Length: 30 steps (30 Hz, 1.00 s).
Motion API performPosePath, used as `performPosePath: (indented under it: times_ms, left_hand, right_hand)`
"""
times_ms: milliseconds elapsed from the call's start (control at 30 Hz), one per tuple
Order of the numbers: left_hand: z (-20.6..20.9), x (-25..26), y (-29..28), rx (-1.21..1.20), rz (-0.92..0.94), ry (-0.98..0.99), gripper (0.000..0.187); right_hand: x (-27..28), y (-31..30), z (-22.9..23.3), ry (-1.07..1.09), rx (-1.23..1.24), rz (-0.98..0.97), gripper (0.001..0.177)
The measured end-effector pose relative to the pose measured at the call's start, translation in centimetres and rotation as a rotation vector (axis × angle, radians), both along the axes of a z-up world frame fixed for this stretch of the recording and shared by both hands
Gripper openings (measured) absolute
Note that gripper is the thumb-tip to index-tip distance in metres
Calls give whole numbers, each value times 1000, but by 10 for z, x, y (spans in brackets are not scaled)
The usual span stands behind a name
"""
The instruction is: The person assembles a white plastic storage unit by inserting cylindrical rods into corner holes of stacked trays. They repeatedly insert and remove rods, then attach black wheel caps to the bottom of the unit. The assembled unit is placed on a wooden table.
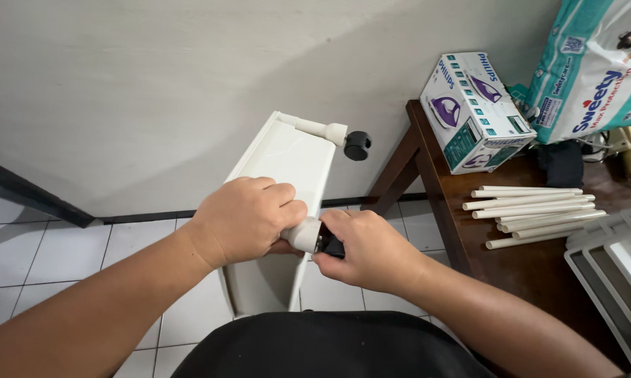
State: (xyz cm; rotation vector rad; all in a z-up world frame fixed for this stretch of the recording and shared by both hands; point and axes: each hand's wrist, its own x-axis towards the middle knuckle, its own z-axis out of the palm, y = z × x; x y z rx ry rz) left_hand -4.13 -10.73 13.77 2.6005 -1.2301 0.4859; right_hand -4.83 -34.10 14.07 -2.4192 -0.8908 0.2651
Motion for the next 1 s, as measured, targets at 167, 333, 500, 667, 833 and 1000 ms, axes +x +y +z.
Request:
performPosePath:
  times_ms: [167,333,500,667,833,1000]
  left_hand:
    - [-6,-1,-2,-11,6,13,37]
    - [-8,-2,-4,-29,16,26,37]
    - [-18,0,-4,-65,1,39,38]
    - [-19,4,-7,-80,-18,28,37]
    - [-20,9,-10,-116,-37,28,39]
    - [-40,15,-12,-106,-26,41,38]
  right_hand:
    - [14,-4,8,422,76,-46,28]
    - [8,-5,9,306,-68,-75,31]
    - [1,-14,1,-94,-144,47,39]
    - [5,-16,3,-168,-129,114,38]
    - [9,-20,13,32,-142,35,36]
    - [13,-26,4,215,-79,-53,33]
